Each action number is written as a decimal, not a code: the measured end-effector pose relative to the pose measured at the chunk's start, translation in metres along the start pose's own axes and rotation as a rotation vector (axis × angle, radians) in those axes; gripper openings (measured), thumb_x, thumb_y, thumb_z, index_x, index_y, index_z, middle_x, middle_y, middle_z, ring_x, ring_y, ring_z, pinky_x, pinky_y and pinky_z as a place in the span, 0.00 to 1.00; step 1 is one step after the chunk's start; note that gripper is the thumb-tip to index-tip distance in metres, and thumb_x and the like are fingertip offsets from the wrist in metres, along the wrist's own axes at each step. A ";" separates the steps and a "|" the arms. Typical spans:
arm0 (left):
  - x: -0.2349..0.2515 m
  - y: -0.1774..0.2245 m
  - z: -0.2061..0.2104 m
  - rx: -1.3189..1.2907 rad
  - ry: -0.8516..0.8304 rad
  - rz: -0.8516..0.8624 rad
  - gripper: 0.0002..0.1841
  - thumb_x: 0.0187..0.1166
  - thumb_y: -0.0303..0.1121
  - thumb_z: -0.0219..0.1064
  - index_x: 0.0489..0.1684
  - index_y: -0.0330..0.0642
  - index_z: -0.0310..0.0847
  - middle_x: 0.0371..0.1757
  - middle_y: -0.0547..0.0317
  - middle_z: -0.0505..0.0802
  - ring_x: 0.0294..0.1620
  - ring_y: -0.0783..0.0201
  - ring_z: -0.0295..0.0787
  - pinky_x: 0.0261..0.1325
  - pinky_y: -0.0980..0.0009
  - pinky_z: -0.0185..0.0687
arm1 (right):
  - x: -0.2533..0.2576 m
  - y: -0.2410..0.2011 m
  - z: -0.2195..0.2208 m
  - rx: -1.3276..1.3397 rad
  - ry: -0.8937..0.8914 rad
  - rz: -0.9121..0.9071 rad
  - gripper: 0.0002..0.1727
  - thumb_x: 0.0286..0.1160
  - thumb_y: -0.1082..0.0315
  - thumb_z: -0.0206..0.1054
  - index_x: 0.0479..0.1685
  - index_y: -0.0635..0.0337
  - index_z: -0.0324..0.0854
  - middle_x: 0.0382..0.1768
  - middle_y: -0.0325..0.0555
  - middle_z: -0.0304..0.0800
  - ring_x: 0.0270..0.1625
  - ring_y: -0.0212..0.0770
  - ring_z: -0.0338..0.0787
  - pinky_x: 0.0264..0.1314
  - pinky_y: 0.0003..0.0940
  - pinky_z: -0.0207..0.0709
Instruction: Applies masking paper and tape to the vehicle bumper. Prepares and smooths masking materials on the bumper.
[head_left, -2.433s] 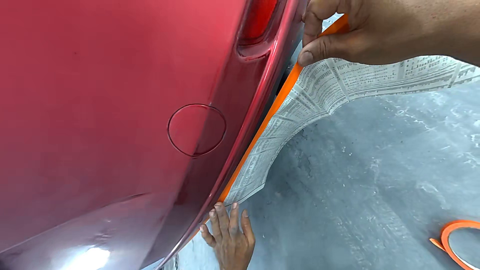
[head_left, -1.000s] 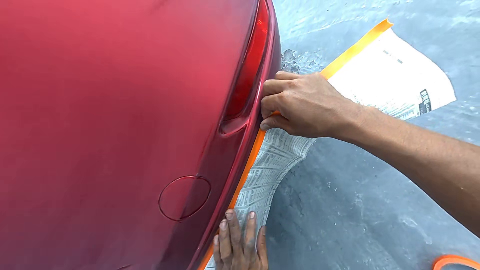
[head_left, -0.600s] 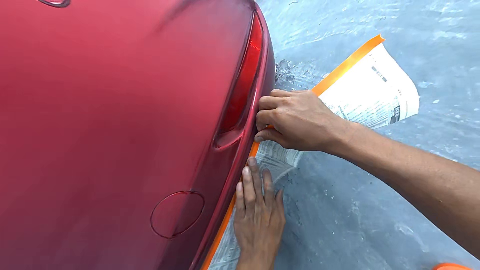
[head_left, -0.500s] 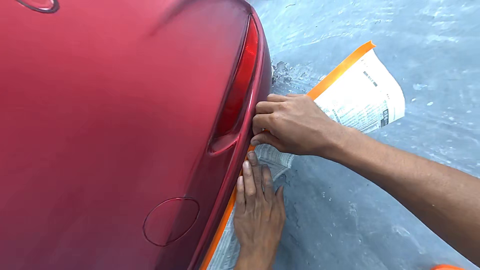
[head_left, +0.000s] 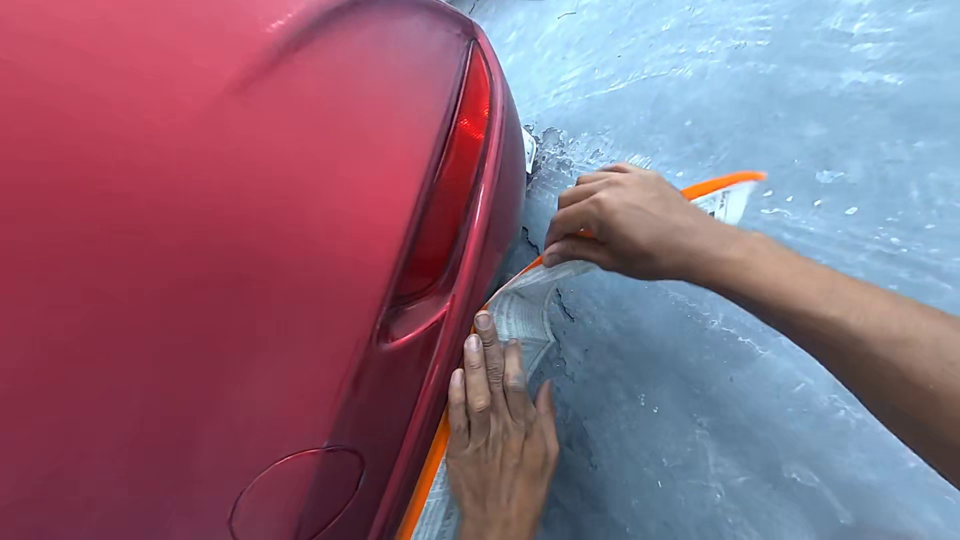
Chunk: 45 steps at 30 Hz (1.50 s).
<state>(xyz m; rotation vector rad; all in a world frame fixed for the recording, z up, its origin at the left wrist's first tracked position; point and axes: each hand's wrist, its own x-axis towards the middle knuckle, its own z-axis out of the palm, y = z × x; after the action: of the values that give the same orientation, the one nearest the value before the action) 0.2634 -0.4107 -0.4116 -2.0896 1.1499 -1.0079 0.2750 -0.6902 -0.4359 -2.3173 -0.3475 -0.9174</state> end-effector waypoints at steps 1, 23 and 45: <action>0.000 0.000 0.000 -0.011 0.010 0.004 0.34 0.83 0.53 0.55 0.76 0.31 0.73 0.84 0.35 0.74 0.89 0.43 0.61 0.90 0.53 0.42 | -0.001 0.007 -0.003 0.007 -0.007 0.025 0.19 0.83 0.45 0.61 0.39 0.43 0.93 0.36 0.37 0.91 0.48 0.43 0.90 0.57 0.55 0.76; 0.023 -0.023 -0.011 0.036 -0.022 0.156 0.32 0.83 0.51 0.55 0.77 0.35 0.77 0.88 0.45 0.72 0.91 0.52 0.60 0.92 0.51 0.35 | 0.033 0.013 0.015 0.000 -0.088 0.233 0.21 0.82 0.40 0.60 0.39 0.40 0.93 0.42 0.35 0.92 0.59 0.42 0.88 0.80 0.67 0.56; 0.052 -0.029 -0.004 0.084 -0.075 0.316 0.35 0.89 0.55 0.43 0.74 0.32 0.78 0.86 0.43 0.74 0.90 0.53 0.65 0.92 0.50 0.39 | 0.028 0.014 0.041 0.171 -0.036 0.326 0.21 0.81 0.39 0.62 0.40 0.42 0.94 0.38 0.37 0.91 0.55 0.40 0.89 0.82 0.67 0.56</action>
<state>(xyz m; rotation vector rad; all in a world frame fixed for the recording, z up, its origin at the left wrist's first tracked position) 0.2924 -0.4422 -0.3693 -1.7932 1.3235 -0.8061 0.3234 -0.6743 -0.4464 -2.1515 -0.0552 -0.6588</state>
